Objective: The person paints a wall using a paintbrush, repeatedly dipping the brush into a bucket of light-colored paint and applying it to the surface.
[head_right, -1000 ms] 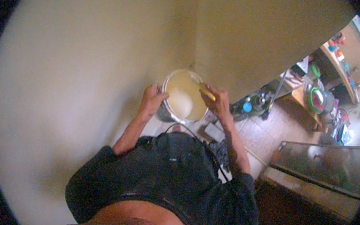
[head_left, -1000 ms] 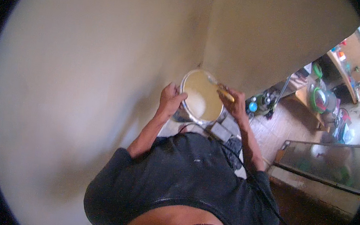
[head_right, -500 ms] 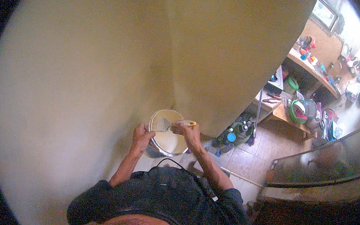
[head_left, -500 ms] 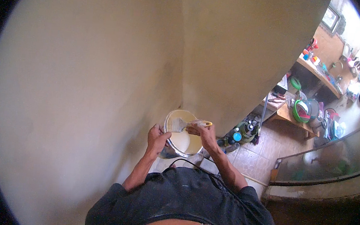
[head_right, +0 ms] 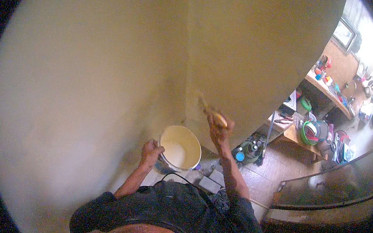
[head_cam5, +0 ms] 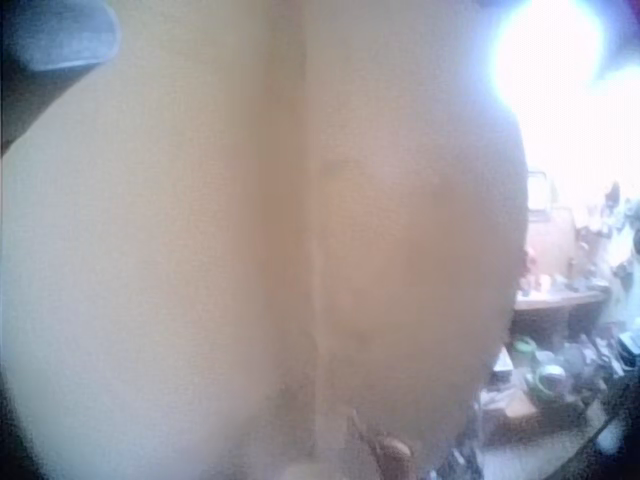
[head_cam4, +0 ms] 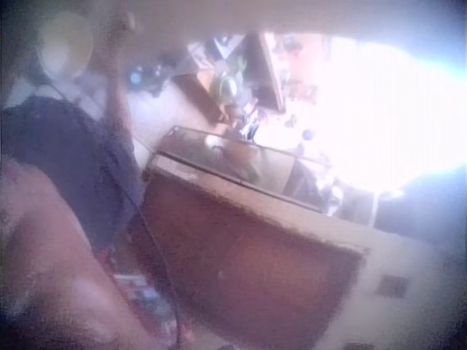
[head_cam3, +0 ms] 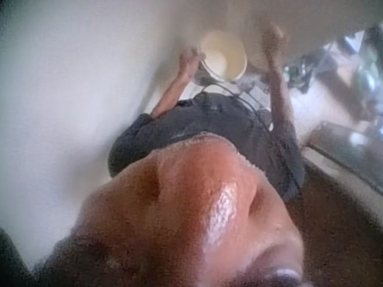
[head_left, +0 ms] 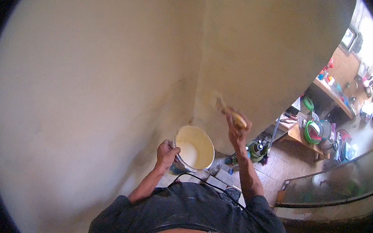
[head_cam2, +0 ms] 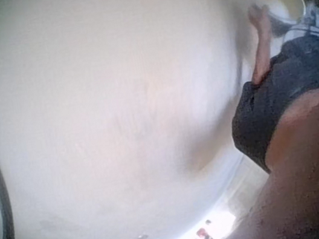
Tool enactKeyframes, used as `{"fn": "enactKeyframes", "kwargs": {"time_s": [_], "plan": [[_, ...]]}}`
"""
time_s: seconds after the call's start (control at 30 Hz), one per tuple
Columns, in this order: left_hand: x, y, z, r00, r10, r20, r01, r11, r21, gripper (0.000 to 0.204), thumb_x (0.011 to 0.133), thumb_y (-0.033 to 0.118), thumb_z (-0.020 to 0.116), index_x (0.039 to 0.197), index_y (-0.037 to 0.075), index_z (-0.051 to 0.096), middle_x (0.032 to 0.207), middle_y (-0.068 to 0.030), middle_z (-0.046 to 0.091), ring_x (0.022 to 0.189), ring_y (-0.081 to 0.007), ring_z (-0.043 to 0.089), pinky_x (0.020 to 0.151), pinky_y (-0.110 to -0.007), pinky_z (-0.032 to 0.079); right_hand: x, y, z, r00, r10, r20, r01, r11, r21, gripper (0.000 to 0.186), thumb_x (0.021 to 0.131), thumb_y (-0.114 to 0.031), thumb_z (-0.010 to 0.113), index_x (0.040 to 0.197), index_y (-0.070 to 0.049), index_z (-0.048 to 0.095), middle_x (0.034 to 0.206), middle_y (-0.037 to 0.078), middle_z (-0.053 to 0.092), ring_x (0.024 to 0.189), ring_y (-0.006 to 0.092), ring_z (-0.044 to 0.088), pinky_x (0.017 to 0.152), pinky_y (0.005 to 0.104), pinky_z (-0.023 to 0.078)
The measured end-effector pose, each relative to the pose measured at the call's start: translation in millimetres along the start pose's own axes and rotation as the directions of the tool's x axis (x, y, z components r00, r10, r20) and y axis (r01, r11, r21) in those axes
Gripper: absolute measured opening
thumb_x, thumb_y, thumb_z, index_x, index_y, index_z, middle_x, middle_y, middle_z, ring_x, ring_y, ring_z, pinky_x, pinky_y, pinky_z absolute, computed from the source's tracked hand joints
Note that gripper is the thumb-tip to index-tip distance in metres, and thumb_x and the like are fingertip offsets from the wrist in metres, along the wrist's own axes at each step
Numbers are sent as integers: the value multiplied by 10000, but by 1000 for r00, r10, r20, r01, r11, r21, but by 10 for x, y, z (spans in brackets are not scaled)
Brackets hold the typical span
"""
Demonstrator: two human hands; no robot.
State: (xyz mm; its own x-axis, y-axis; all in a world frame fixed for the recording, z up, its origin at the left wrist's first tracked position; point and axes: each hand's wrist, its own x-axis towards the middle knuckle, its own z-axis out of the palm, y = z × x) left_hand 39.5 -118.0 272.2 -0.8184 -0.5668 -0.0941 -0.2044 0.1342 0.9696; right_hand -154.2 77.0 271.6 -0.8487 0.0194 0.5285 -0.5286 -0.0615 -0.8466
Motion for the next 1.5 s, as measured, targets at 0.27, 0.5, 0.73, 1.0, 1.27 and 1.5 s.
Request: {"fn": "enactKeyframes", "kwargs": {"time_s": [0.27, 0.5, 0.73, 1.0, 1.27, 1.5], "plan": [[126, -357, -27, 993, 115, -25, -101, 945, 310, 238, 637, 129, 663, 732, -15, 500, 626, -97, 554, 482, -184, 568, 418, -324, 472, 1676, -877, 989, 906, -417, -76, 416, 909, -25, 185, 829, -88, 658, 983, 13, 650, 894, 77, 679, 807, 104, 610, 733, 258, 492], [154, -436, -55, 1000, 29, -4, -28, 983, 184, 266, 638, 137, 678, 741, -27, 495, 654, -114, 554, 524, -195, 583, 405, -317, 490, 2325, -670, 1157, 759, -638, -129, 586, 757, -289, 176, 801, -73, 676, 972, -28, 665, 879, 84, 683, 771, 121, 621, 695, 263, 497], [334, -963, -51, 997, 74, 7, -74, 974, 212, 261, 637, 131, 678, 738, -23, 493, 663, -118, 552, 524, -197, 581, 429, -332, 505, 2099, -794, -56, 752, -514, -413, 508, 851, -134, 169, 811, -89, 647, 949, 9, 652, 883, 111, 687, 783, 207, 657, 709, 316, 521], [129, -376, -17, 999, 27, 40, -35, 973, 227, 248, 652, 110, 666, 773, -37, 507, 670, -115, 566, 494, -190, 565, 426, -319, 493, 1795, -1210, -679, 380, -917, -119, 237, 221, -946, 139, 801, -126, 644, 900, -30, 631, 812, 99, 664, 591, 221, 628, 544, 341, 512], [279, -777, -52, 999, -1, 32, -5, 977, 212, 232, 651, 112, 667, 770, -14, 513, 687, -87, 548, 554, -178, 527, 498, -313, 452, 2068, -1038, 896, 641, -757, -125, 518, 547, -658, 204, 747, -129, 681, 943, -78, 655, 825, 114, 669, 693, 267, 652, 597, 347, 525], [343, -820, -61, 996, 46, 73, -64, 963, 261, 220, 654, 108, 658, 739, -1, 486, 668, -73, 527, 553, -170, 520, 502, -313, 455, 2063, -1122, -328, 648, -714, -264, 463, 645, -608, 164, 755, -80, 698, 912, -36, 678, 867, 123, 688, 794, 193, 674, 672, 296, 522]]}}
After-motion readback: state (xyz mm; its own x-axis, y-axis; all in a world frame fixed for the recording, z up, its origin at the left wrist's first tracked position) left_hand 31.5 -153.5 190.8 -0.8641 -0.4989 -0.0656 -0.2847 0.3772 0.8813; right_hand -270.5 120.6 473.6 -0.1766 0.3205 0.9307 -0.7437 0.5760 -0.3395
